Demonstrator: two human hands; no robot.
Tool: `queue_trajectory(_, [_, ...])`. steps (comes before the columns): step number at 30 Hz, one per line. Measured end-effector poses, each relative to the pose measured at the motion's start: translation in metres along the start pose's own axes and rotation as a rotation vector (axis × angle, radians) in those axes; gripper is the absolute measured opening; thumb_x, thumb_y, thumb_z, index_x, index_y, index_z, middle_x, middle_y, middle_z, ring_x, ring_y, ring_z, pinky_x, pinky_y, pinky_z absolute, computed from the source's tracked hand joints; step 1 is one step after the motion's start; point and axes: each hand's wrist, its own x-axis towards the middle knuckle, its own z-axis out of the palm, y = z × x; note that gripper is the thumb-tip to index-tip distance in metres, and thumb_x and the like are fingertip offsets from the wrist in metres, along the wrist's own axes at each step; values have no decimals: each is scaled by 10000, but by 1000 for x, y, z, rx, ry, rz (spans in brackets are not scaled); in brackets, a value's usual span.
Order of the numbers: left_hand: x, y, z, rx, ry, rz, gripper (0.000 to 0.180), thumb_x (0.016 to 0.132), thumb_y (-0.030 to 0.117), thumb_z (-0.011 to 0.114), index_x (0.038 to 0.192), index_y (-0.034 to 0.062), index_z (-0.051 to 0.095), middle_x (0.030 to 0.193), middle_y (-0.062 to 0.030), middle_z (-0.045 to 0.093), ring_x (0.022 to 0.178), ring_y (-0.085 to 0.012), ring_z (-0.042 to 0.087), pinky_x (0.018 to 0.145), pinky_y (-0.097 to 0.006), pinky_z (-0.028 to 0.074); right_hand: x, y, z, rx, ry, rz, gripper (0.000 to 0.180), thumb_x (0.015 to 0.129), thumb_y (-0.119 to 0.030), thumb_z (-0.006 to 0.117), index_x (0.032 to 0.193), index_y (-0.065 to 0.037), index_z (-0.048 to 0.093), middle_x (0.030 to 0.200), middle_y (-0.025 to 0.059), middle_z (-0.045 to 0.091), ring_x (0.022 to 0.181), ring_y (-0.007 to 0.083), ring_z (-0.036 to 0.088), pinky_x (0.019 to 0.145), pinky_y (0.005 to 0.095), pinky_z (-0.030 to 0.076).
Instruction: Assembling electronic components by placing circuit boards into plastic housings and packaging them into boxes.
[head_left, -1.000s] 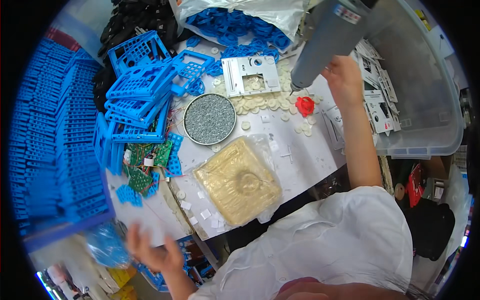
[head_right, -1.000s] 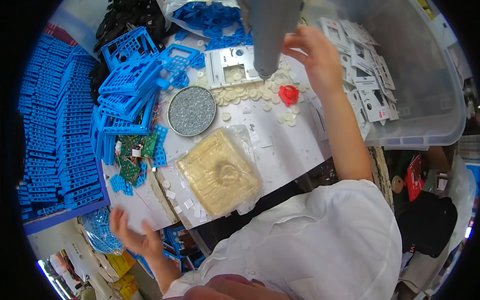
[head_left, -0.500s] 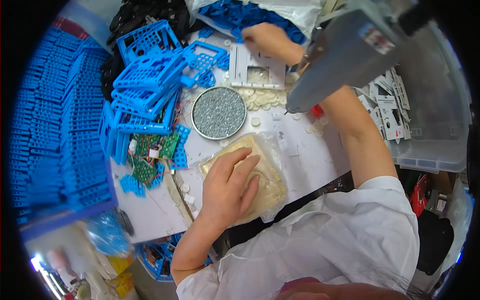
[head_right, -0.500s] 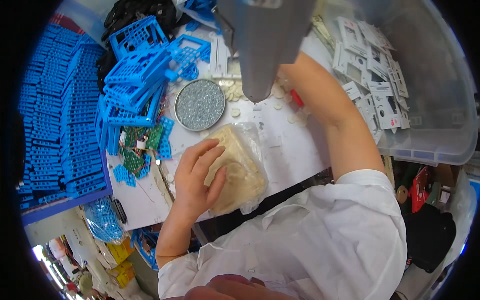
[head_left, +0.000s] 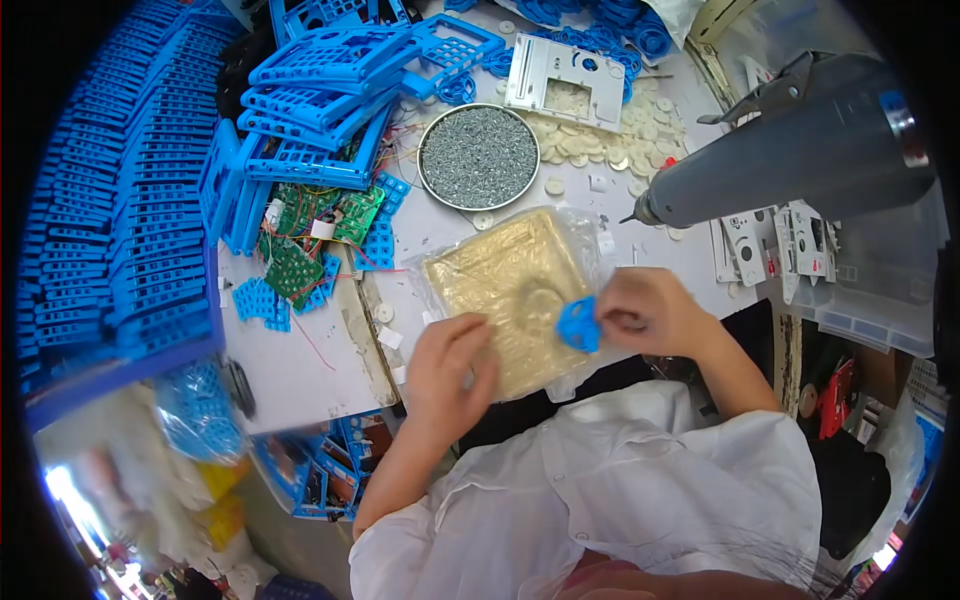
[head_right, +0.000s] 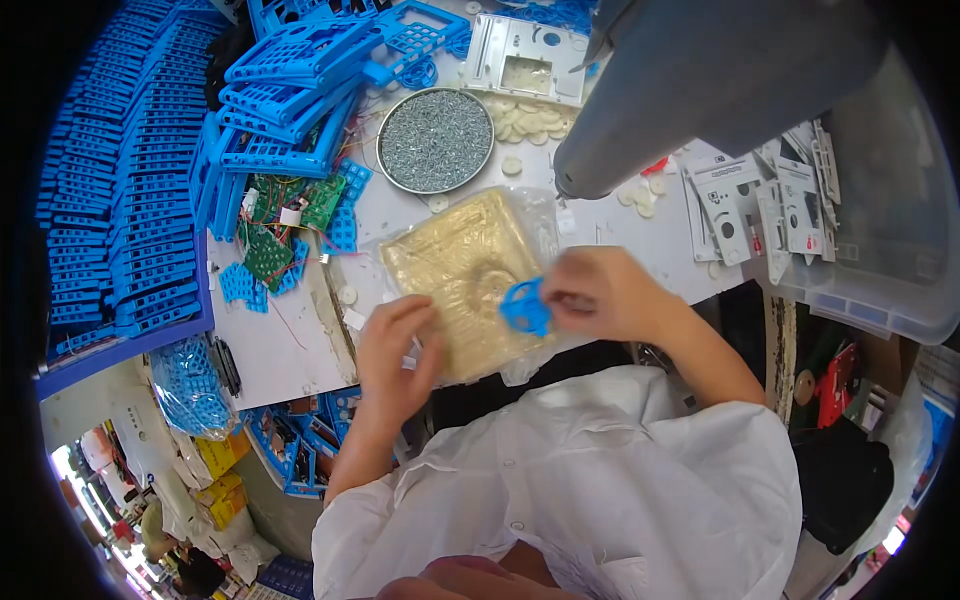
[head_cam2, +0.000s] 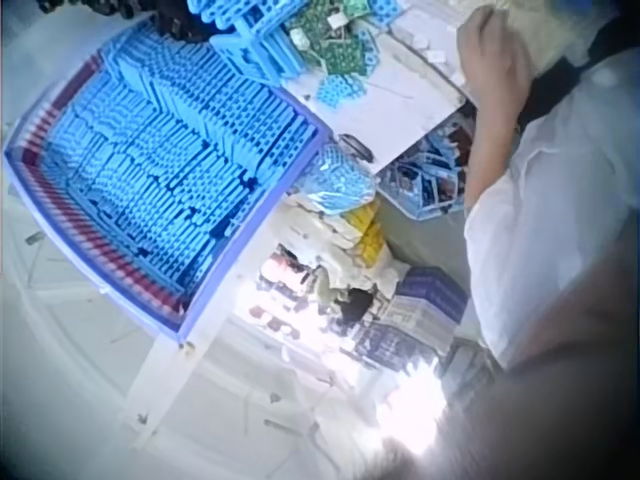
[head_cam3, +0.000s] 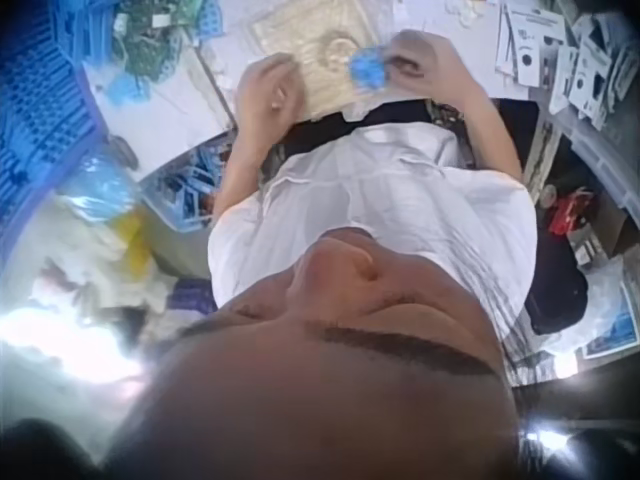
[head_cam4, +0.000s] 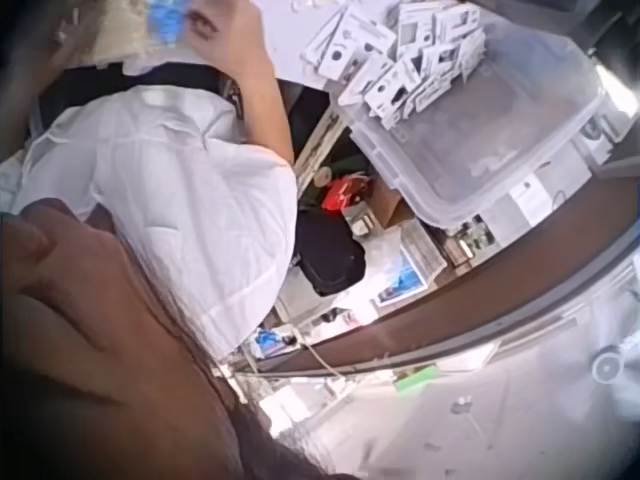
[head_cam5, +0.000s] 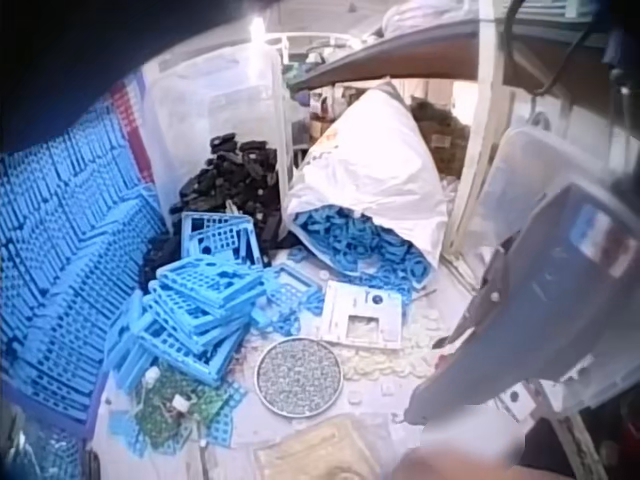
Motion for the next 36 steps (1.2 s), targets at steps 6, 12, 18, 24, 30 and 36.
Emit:
queue_trajectory(6, [9, 4, 29, 60, -167, 188, 453, 732, 73, 780, 1170, 37, 671, 1229, -142, 632, 1118, -362, 594, 943, -490, 487, 61, -10, 17, -318, -217, -275, 237, 672, -84, 745, 881, -79, 632, 861, 47, 612, 863, 241, 614, 718, 361, 542])
queue_trajectory(12, [5, 12, 36, 204, -254, 147, 408, 812, 162, 745, 1187, 24, 666, 1246, -134, 627, 1193, -327, 563, 1035, -503, 425, 72, -4, 22, -368, -267, -318, 274, 640, -91, 761, 877, -68, 625, 904, 50, 605, 921, 246, 593, 756, 357, 542])
queue_trajectory(18, [3, 16, 31, 317, -342, 178, 452, 838, 190, 728, 1247, 13, 653, 1308, -147, 611, 1301, -306, 536, 1063, -499, 403, 61, -11, 15, -296, -170, -226, 190, 776, -120, 702, 964, -94, 697, 908, 65, 644, 947, 259, 615, 759, 364, 544])
queue_trajectory(24, [9, 18, 30, 283, -419, 192, 532, 811, 229, 760, 1277, 1, 640, 1346, -170, 592, 1322, -320, 530, 1040, -471, 407, -6, 19, -37, -299, 165, 159, 280, 796, -95, 711, 1076, -88, 706, 1047, 107, 670, 1009, 321, 613, 838, 420, 529])
queue_trajectory(30, [9, 20, 31, 280, -424, 170, 588, 800, 269, 776, 1306, 9, 627, 1355, -170, 590, 1314, -333, 535, 1029, -472, 389, -39, 69, -120, -873, 655, 442, 377, 799, -92, 707, 1173, -77, 668, 1153, 153, 650, 1114, 361, 568, 920, 469, 502])
queue_trajectory(36, [7, 19, 31, 287, -407, 161, 599, 794, 266, 788, 1315, 21, 622, 1349, -164, 593, 1310, -330, 538, 1012, -468, 380, 0, 110, -146, -1055, 501, 924, 465, 789, -115, 724, 1238, -50, 623, 1266, 177, 616, 1241, 381, 515, 959, 474, 510])
